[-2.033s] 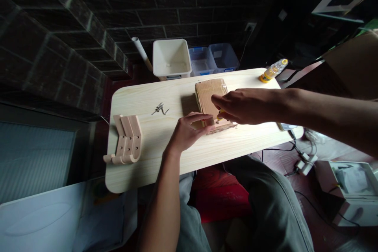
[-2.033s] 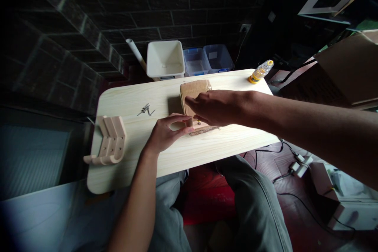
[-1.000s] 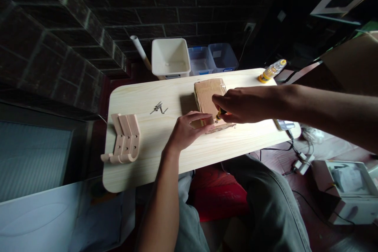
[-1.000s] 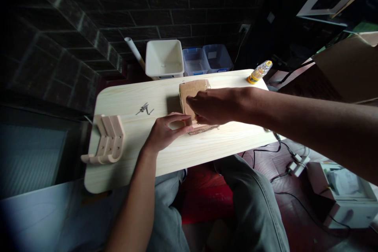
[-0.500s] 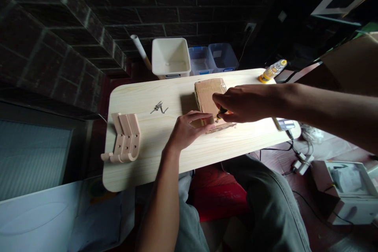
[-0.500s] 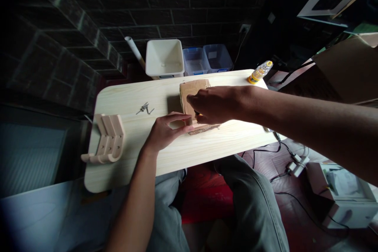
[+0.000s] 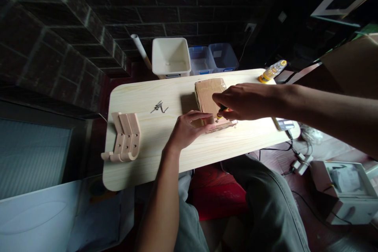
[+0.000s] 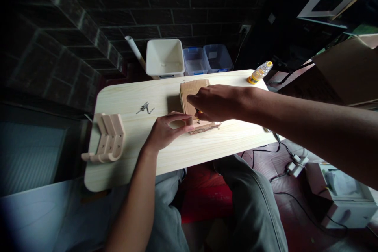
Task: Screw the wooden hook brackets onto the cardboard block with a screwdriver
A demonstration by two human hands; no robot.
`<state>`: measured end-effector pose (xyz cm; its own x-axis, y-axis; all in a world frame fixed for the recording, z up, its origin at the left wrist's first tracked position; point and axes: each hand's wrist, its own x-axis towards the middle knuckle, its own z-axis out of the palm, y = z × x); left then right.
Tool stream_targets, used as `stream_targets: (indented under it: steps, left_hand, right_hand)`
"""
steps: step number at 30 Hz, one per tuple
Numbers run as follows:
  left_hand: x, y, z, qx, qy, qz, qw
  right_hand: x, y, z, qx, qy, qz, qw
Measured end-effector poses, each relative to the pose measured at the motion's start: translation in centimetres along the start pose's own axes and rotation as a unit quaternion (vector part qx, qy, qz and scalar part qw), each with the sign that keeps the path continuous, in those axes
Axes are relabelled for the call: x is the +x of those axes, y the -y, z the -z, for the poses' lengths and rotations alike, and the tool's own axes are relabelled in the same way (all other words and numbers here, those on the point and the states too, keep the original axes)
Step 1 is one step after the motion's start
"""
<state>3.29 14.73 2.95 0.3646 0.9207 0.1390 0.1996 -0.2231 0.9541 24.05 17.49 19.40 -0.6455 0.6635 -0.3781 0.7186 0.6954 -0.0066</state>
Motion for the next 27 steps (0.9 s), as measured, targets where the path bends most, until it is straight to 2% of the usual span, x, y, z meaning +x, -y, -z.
stream_targets:
  steps: [3,9,15,22,27]
  left_hand:
    - [0.0,0.1,0.1,0.003,0.000,-0.001,1.000]
    - [0.2,0.1,0.1,-0.014,0.010,-0.004,1.000]
    - [0.2,0.2,0.1,-0.010,0.007,0.002,1.000]
    - [0.1,0.3,0.2,-0.008,0.007,-0.007,1.000]
    - [0.1,0.3,0.0,-0.006,0.004,0.003,1.000]
  right_hand:
    - [-0.2,0.1,-0.2,-0.027,0.018,0.003,0.999]
    - [-0.7,0.5,-1.2,-0.010,-0.007,0.020,1.000]
    - [-0.2,0.6,-0.7,-0.042,0.009,-0.010,0.999]
    - [-0.6,1.0,-0.9,-0.011,0.000,0.020,1.000]
    - [-0.4,0.4,-0.6,-0.021,0.004,-0.001,1.000]
